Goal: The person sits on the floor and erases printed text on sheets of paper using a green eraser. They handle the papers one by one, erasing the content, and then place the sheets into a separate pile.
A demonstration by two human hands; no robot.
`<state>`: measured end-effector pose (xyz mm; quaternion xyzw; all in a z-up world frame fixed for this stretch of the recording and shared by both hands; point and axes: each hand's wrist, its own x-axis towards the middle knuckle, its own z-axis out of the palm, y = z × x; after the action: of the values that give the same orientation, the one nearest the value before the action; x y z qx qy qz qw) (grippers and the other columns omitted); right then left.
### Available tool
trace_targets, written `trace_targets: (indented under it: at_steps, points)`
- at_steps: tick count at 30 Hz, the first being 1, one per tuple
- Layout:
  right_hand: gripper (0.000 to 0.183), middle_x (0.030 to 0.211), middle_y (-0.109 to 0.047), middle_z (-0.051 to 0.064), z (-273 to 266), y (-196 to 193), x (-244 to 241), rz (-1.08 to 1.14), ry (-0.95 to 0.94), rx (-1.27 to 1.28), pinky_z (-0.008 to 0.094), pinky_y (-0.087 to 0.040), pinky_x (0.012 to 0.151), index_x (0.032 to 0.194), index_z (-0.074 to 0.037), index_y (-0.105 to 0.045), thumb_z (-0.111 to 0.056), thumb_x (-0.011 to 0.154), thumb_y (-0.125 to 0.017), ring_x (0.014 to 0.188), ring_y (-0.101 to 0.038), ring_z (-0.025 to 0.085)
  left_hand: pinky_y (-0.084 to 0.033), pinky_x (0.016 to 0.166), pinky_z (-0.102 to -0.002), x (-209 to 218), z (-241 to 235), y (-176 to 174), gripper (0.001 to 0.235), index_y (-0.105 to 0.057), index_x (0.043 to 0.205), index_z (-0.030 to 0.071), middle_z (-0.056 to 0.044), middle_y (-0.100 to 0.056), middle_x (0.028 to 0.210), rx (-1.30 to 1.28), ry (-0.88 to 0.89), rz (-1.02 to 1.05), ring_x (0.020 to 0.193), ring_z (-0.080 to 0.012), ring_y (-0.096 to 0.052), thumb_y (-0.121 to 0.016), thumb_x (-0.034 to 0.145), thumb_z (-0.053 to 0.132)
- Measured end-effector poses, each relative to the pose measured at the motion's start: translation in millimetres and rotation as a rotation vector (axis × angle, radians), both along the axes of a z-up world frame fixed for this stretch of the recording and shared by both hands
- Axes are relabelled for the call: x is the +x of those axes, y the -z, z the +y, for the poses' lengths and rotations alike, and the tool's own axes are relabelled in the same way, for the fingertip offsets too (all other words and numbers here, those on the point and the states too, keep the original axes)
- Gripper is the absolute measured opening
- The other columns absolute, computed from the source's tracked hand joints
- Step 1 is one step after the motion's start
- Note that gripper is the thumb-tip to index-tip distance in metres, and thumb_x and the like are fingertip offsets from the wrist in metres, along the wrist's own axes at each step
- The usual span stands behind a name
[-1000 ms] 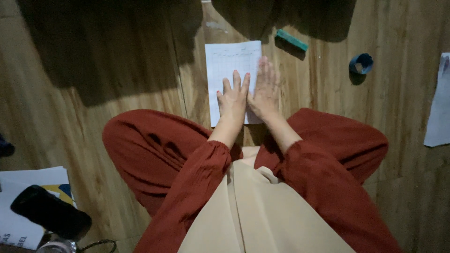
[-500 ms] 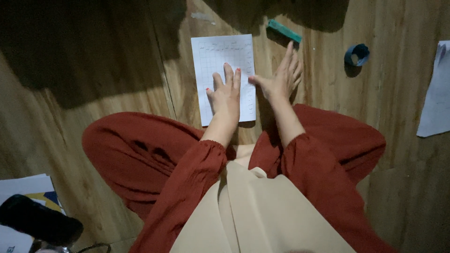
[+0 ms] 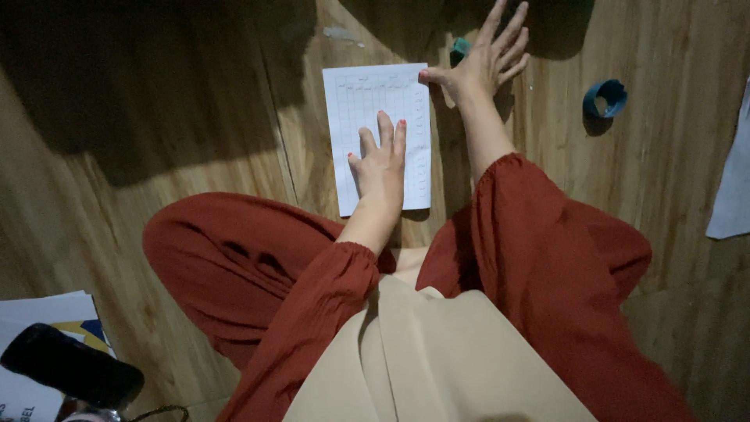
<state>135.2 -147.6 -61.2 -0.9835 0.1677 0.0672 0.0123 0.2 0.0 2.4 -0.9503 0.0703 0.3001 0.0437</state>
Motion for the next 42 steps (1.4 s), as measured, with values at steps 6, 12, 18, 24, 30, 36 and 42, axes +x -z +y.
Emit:
trace_targets:
  at_steps: [6,12,18,24,30,36,42]
  points:
    - [0.136,0.141,0.028,0.014,29.1,-56.8,8.1,0.336,0.013,0.018,0.053,0.014,0.107,0.144,-0.017,0.017,-0.065,0.062,-0.080,0.135,0.021,0.036,-0.050,0.071,-0.040,-3.8,-1.5,7.3,0.094,-0.007,0.143,0.023,-0.010,-0.003,0.143,0.020,0.012,-0.040,0.115,-0.0337,-0.025,-0.066,0.071,0.011]
    - [0.135,0.140,0.033,0.013,14.5,-57.7,-50.3,0.356,-0.134,-0.045,0.057,0.015,0.105,0.140,-0.020,0.025,-0.074,0.066,-0.074,0.134,0.024,0.036,-0.048,0.073,-0.043,0.6,-1.0,2.1,0.089,-0.006,0.143,0.024,-0.007,-0.001,0.143,-0.030,-0.026,0.013,0.119,-0.0334,-0.023,-0.060,0.075,0.003]
    - [0.131,0.141,0.033,0.011,9.4,-71.4,-109.0,0.488,-0.103,-0.006,0.056,0.018,0.100,0.138,-0.023,0.025,-0.069,0.061,-0.070,0.135,0.024,0.035,-0.049,0.073,-0.049,-3.4,-5.2,21.3,0.086,-0.009,0.142,0.025,-0.008,-0.003,0.143,-0.046,-0.045,-0.055,0.120,-0.0346,-0.022,-0.060,0.076,0.003]
    - [0.129,0.140,0.033,0.013,8.7,-74.6,-128.2,0.579,-0.094,0.010,0.059,0.015,0.101,0.138,-0.022,0.025,-0.067,0.061,-0.068,0.135,0.021,0.037,-0.049,0.071,-0.041,-1.1,-2.7,5.4,0.098,-0.007,0.142,0.025,-0.006,-0.003,0.141,-0.009,-0.030,-0.025,0.116,-0.0314,-0.023,-0.067,0.069,0.003]
    - [0.125,0.143,0.023,0.018,7.5,-74.5,-153.8,0.505,-0.089,0.152,0.067,0.013,0.095,0.142,-0.020,0.015,-0.047,0.061,-0.078,0.133,0.011,0.042,-0.044,0.072,-0.053,-7.3,-0.9,-3.3,0.077,-0.029,0.138,0.018,-0.014,-0.015,0.139,-0.228,-0.132,-0.106,0.112,-0.0380,-0.026,-0.059,0.075,-0.011]
    - [0.145,0.144,0.021,0.017,9.1,-92.8,-174.0,0.552,-0.037,0.341,0.068,0.004,0.099,0.140,-0.021,0.018,-0.063,0.043,-0.081,0.134,0.009,0.042,-0.042,0.073,-0.056,-7.0,-0.5,4.5,0.070,-0.032,0.138,0.019,-0.012,-0.017,0.139,-0.255,-0.150,-0.101,0.114,-0.0381,-0.025,-0.057,0.078,-0.008]
    - [0.141,0.146,0.019,0.017,18.7,-80.0,-162.8,0.123,-0.046,0.307,0.065,0.011,0.099,0.143,-0.018,0.015,-0.047,0.053,-0.089,0.133,0.009,0.043,-0.044,0.072,-0.054,-6.4,3.9,-19.7,0.075,-0.029,0.138,0.017,-0.014,-0.015,0.140,-0.246,-0.131,-0.060,0.109,-0.0361,-0.027,-0.059,0.075,-0.011]
